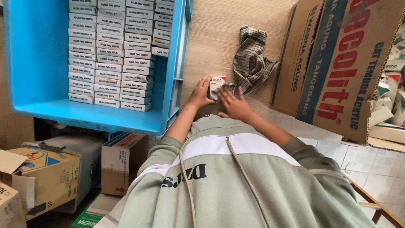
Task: The person organizes small cardboard boxes into a blue crate and a larger cardboard box by hand.
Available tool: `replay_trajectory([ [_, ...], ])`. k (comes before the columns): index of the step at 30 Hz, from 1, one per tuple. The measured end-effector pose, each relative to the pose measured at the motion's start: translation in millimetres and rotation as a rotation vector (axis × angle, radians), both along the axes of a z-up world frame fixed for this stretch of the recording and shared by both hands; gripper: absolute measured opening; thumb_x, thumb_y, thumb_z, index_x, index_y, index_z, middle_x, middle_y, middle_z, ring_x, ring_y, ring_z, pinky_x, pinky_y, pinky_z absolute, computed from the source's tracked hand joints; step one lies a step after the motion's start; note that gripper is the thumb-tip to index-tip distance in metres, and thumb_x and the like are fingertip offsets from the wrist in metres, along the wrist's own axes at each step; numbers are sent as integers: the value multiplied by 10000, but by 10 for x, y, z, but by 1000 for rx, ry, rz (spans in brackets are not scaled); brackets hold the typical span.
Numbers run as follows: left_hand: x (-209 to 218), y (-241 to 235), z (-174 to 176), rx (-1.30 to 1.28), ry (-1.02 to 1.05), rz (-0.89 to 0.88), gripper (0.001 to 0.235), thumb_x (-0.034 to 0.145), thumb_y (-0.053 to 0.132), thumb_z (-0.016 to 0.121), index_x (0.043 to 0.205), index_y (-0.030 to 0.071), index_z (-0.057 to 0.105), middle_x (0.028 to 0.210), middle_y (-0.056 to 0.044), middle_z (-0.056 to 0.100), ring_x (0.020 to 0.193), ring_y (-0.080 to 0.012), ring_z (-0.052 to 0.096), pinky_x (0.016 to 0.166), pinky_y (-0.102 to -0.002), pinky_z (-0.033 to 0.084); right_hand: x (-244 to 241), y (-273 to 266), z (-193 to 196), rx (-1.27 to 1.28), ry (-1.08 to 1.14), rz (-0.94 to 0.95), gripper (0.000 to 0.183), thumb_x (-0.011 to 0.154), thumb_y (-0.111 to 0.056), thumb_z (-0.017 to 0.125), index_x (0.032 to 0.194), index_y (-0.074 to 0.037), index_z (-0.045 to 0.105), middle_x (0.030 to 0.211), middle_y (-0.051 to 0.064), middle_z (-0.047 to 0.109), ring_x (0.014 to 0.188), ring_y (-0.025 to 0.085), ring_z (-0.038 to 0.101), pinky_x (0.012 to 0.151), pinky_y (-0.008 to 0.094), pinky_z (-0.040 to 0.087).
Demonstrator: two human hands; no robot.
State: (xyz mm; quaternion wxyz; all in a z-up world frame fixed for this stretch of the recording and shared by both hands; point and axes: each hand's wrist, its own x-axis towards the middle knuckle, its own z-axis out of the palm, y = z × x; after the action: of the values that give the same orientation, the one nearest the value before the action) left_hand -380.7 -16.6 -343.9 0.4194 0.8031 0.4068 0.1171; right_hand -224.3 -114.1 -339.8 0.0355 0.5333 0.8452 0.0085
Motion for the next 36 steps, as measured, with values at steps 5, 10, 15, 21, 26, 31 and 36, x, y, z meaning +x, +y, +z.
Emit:
replay_trajectory([
  [5,24,-7,31,15,5,2,1180,451,147,891,1482,126,317,1468,-165,371,1368,-381,383,1164,-513,308,-37,229,27,-51,135,15,832,905,-697,295,1520,-137,294,1611,101,228,1496,229,175,1082,715,31],
  [10,18,16,36,27,3,8,1182,453,175,894,1484,139,317,1460,-147,381,1367,-368,388,1160,-511,310,53,219,56,-156,184,-117,844,915,-662,329,1513,-69,272,1606,163,183,1497,284,134,1056,753,133],
  [15,10,-3,-38,0,-7,29,1180,454,194,882,1489,159,317,1466,-136,379,1367,-358,394,1173,-485,304,159,-26,16,10,241,-19,714,945,-570,387,1471,-86,385,1560,153,320,1473,322,222,1030,739,162],
  [21,22,4,-2,24,-18,22,1142,460,171,885,1465,113,345,1431,-179,412,1340,-387,418,1158,-502,317,93,243,46,144,269,-6,705,853,-512,557,1445,-147,442,1484,124,418,1366,284,413,1029,626,297],
  [26,22,6,11,15,-11,21,1141,463,190,883,1467,119,344,1439,-174,407,1344,-387,416,1169,-492,307,64,350,71,186,319,-8,465,906,-499,521,1144,-106,590,1401,113,499,1328,255,466,1057,557,316],
  [31,18,6,-19,32,-42,23,1148,458,180,880,1471,124,342,1438,-160,407,1349,-367,414,1164,-482,318,130,212,86,176,312,88,481,869,-491,559,1167,-112,571,1292,101,552,1255,247,535,1025,497,378],
  [36,15,20,28,62,-75,16,1127,458,167,886,1453,93,361,1410,-176,425,1335,-375,421,1159,-490,320,32,351,92,159,195,98,676,919,-557,402,1468,-162,414,1535,65,387,1457,223,293,1114,612,133],
])
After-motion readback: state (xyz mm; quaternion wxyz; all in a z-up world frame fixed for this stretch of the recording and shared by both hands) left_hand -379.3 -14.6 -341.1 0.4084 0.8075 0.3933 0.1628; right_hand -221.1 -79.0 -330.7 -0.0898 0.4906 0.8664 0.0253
